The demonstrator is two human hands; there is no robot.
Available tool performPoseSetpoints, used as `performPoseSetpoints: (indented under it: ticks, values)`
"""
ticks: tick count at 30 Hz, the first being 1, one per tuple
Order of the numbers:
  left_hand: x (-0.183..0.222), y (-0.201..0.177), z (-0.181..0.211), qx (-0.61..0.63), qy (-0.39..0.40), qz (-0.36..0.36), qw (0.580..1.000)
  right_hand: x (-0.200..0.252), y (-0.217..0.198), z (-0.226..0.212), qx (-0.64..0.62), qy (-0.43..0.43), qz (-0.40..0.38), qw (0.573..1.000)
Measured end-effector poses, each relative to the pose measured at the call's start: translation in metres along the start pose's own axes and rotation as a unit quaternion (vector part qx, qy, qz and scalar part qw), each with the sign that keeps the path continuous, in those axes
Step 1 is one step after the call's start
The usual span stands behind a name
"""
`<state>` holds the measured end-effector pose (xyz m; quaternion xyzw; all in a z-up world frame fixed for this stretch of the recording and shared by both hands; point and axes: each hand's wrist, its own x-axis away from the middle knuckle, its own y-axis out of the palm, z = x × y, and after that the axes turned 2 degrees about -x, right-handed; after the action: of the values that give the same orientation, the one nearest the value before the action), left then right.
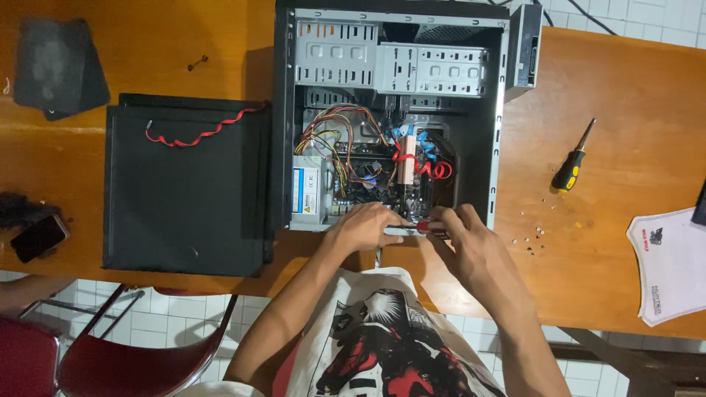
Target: The person connects internal cables and secures components with screws to repair a desktop computer.
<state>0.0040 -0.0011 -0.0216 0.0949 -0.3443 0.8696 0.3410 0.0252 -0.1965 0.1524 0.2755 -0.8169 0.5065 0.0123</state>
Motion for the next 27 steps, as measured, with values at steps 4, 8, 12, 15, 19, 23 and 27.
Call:
performPoseSetpoints:
  ticks: [4, 8, 12, 15, 19, 23, 27]
  values:
    - [-0.004, 0.018, -0.017, 0.000, 0.062, 0.035, 0.997, 0.008, 0.007, 0.004, -0.085, -0.032, 0.034, 0.995]
    - [0.000, 0.014, -0.015, 0.001, 0.089, 0.066, 0.994, 0.009, 0.023, 0.003, -0.028, -0.049, 0.058, 0.997]
    - [0.005, 0.007, -0.008, 0.006, 0.070, 0.073, 0.995, 0.010, 0.034, 0.001, 0.079, -0.039, 0.097, 0.991]
    - [0.006, 0.013, -0.010, 0.028, 0.067, 0.082, 0.994, 0.014, 0.031, -0.006, 0.075, 0.002, 0.067, 0.995]
    - [0.005, 0.017, -0.013, 0.018, 0.079, 0.107, 0.991, 0.016, 0.022, -0.007, 0.069, -0.096, 0.134, 0.984]
    - [0.001, 0.020, -0.017, -0.005, 0.087, 0.113, 0.990, 0.016, 0.017, -0.009, 0.027, -0.130, 0.100, 0.986]
    - [-0.005, 0.027, -0.027, 0.002, 0.079, 0.105, 0.991, 0.012, 0.012, -0.025, 0.110, 0.027, 0.029, 0.993]
